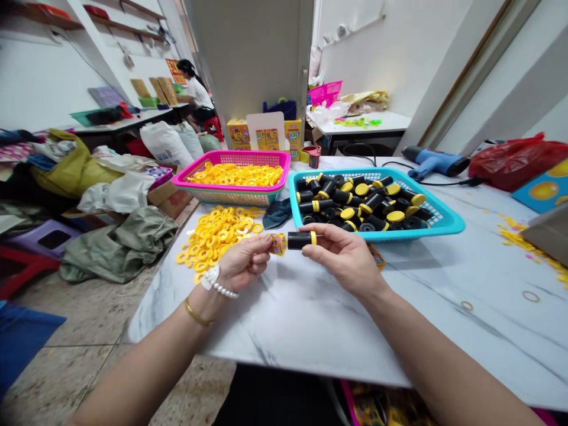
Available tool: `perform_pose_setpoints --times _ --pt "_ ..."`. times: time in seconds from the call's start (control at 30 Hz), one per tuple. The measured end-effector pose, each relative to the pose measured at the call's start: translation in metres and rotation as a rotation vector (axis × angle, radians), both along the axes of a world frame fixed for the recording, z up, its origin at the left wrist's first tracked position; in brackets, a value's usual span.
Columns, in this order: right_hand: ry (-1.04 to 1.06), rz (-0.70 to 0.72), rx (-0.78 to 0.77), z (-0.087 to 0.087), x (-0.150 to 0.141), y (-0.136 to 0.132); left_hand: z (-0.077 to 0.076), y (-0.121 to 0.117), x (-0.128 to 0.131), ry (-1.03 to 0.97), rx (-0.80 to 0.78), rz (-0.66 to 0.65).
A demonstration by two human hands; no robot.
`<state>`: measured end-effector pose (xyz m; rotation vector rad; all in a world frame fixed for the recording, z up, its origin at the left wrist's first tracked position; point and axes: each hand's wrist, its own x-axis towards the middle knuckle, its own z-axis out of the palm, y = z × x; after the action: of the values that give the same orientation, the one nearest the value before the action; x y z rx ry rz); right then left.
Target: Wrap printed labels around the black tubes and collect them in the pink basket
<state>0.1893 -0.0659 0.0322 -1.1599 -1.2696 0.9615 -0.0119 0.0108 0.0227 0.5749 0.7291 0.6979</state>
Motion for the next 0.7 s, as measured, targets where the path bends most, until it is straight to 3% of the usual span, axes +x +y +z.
perform_pose_setpoints --times 0.23,0.4,0.6,0.7 --pt "0.106 0.03 -0.017 -0.017 -0.016 0.001 0.0 -0.004 0.002 -0.107 -0.002 -0.05" --pt "0.004 -0.119 0.032 -0.02 -0.021 -0.001 -0.001 -0.002 0.001 -0.124 -0.021 -0.005" --pt "-0.217 -0.161 0.165 -0.028 -0.021 -0.005 -0.003 -0.005 0.003 -0.068 0.019 -0.067" --pt "-0.182 -0.127 0.178 -0.028 -0.022 -0.006 -0.004 -0.007 0.004 -0.046 0.096 -0.067"
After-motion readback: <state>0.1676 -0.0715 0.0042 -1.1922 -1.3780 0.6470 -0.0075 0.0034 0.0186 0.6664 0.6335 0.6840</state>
